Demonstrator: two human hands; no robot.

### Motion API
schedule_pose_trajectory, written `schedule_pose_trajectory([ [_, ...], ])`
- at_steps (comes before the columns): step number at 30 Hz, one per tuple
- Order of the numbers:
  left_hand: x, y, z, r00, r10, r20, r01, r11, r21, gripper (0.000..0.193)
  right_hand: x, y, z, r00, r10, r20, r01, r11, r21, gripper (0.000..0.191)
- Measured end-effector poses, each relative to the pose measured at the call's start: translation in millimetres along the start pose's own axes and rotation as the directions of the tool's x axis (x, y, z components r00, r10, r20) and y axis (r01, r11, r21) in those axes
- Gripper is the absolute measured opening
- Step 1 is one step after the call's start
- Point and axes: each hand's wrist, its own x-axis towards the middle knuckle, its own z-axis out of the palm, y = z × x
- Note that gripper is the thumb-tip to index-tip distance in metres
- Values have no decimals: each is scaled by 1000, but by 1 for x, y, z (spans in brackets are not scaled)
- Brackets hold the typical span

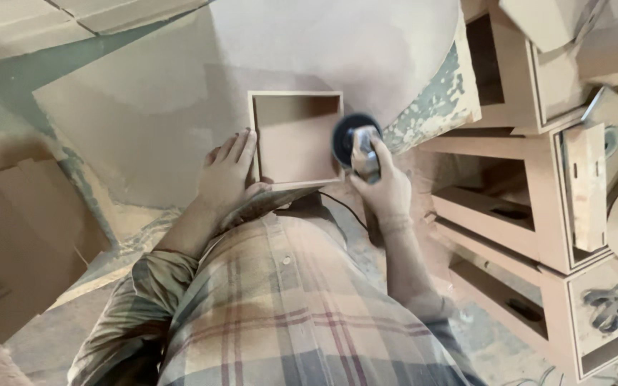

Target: The person uses a handheld orbital sander to smooth the surfaces and edges of small wooden drawer boxes. They repeatedly pick up a box, sand its sides and interior, then place it on a stack before repeating the process with another box.

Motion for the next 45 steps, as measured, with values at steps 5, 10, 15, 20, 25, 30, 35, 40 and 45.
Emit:
schedule_pose_trajectory([
  [5, 1, -2, 7, 997, 74, -17, -71, 989, 129, 113, -80, 1, 1, 964, 262, 36, -262, 965, -24, 86],
  [10, 8, 7, 27, 917, 382, 111, -397, 897, 194, 84, -135, 14, 2, 910, 404, -94, -390, 910, 137, 92],
  [15, 11, 30, 3, 875, 482, -40, -483, 876, -3, 16, -145, 40, 3, 894, 288, -343, -148, 913, 379, 87],
  [20, 24, 23, -55, 988, -77, 130, 150, 373, -916, 18, -128, 54, 7, 846, 507, -168, -57, 398, 916, 71],
  [25, 20, -26, -49, 657, 380, -651, -636, 744, -208, 39, -100, 57, 7, 905, 406, -123, 14, 261, 965, 65],
  [30, 20, -35, -26, 962, -256, 100, -13, -408, -913, 31, -69, 50, 4, 941, 338, -27, -48, 212, 976, 62],
  [35, -9, -23, -54, 968, -246, 48, -56, -400, -915, 29, -38, 42, 0, 961, 275, 20, -96, 264, 960, 59],
  [40, -40, -11, -76, 974, -219, -58, 46, 442, -896, 35, -9, 39, -5, 975, 223, -11, -106, 503, 858, 65],
  [45, -53, -22, -73, 956, -294, 3, 184, 592, -784, 49, 20, 28, -8, 983, -68, -172, 114, 955, 274, 87],
])
